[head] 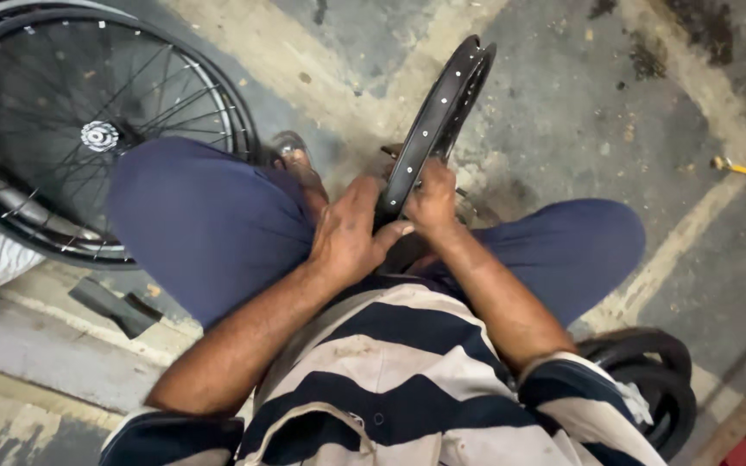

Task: The person sits on the workshop floor with a bicycle wheel rim across their lap and works around the rim and spoke area by hand, turning the wheel and manipulating components near the hub and rim, with a completed spoked wheel lying beside them.

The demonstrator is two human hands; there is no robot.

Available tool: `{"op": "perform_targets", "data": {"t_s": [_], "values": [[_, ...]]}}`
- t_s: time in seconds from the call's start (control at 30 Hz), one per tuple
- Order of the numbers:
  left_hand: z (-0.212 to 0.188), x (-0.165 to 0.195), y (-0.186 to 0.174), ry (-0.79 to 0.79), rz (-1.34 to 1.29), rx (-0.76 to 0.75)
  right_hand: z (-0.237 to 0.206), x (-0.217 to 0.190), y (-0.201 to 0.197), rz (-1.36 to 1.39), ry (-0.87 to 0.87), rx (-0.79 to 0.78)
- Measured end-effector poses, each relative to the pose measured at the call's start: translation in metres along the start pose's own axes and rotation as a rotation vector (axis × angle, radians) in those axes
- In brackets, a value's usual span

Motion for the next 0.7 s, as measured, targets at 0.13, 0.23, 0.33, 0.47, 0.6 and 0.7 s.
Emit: {"op": "perform_targets", "data": {"t_s": [0.13, 0.23, 0.33, 0.47, 0.6, 0.7], "values": [[-0.001, 0.000, -0.001, -0.011, -0.008, 0.013, 0.017, 0.013, -0.029, 0.809, 0.471, -0.420], [-0.002, -0.002, -0.002, -0.030, -0.008, 0.023, 0.025, 0.007, -0.043, 0.973, 0.652, -0.542], [-0.001, -0.004, -0.003, -0.052, -0.006, 0.029, 0.024, -0.005, -0.031, 0.314, 0.515, -0.246], [0.001, 0.002, -0.004, -0.041, 0.021, 0.059, 0.010, -0.025, -0.007, -0.228, -0.044, 0.324], [0.024, 0.014, -0.011, -0.023, 0.038, 0.027, -0.006, -0.014, -0.003, 0.016, 0.040, 0.192], [0.068, 0.022, -0.010, 0.080, 0.162, 0.085, -0.013, -0.003, -0.003, 0.416, 0.282, 0.060]]}}
Point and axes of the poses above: each hand's wrist, its own z-axis towards the middle knuckle, its own y-axis out of the palm, x = y × z, the point moved 2 cm from there along z, towards the middle knuckle, and after that the axes turned 2 degrees about -z, right-handed, at the moved point
